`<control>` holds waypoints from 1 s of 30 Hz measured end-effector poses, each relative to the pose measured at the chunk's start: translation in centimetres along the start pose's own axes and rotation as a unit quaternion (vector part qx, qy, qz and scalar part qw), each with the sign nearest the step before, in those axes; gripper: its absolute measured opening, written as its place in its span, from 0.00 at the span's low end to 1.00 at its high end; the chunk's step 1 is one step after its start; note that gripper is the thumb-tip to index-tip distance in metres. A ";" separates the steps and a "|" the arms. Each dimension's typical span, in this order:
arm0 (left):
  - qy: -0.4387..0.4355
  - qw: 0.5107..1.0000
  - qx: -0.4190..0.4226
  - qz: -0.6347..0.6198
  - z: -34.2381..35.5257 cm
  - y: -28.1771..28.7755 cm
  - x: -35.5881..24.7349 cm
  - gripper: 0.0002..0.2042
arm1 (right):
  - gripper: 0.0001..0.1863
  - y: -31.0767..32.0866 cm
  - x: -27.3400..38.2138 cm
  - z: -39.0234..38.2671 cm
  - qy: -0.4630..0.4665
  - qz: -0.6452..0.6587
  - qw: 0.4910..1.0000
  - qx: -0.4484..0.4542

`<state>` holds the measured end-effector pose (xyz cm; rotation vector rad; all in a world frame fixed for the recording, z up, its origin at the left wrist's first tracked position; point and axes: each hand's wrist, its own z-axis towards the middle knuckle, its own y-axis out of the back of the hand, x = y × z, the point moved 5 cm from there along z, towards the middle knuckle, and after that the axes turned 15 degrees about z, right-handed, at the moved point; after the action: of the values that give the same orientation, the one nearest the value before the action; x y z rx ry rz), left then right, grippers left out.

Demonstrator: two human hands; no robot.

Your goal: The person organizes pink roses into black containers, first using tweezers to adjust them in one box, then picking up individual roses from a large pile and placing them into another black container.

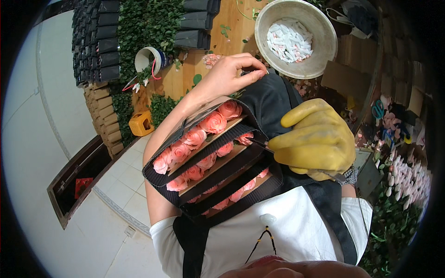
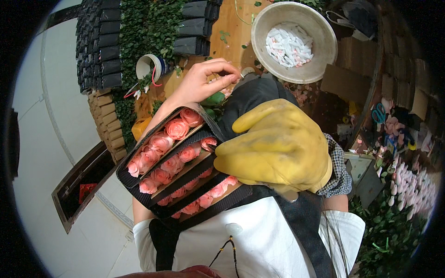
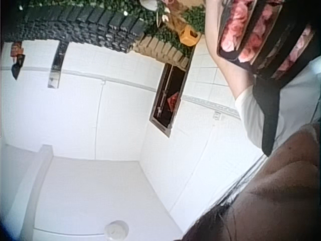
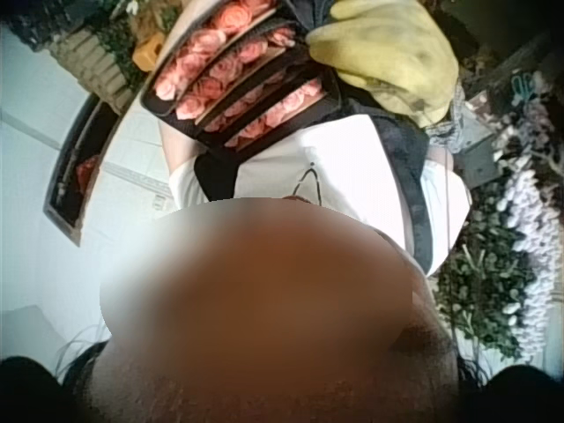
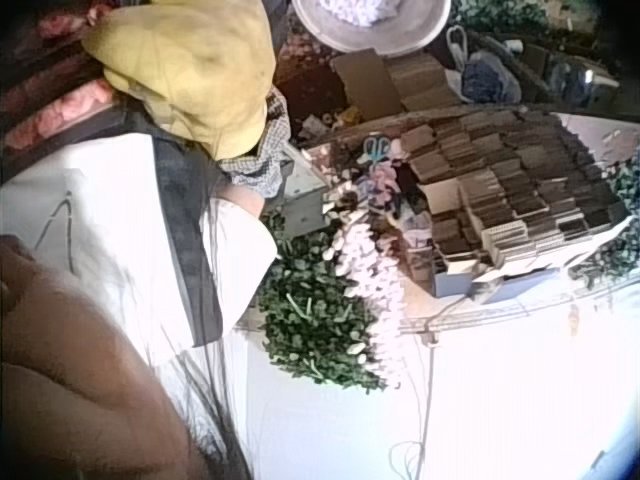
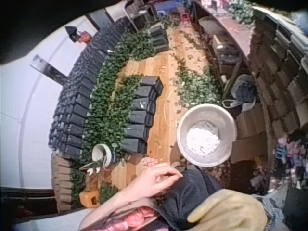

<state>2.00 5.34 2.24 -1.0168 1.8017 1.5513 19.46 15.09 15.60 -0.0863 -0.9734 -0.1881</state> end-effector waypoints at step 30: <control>0.077 0.997 0.027 -0.004 -1.1 -0.1 0.7 0.10 | 0.14 -0.8 -2.5 -0.2 0.005 0.084 0.993 0.087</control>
<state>1.73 4.08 1.81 -1.1433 1.9310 1.4451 18.07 14.58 13.39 -0.0068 -0.9634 0.0513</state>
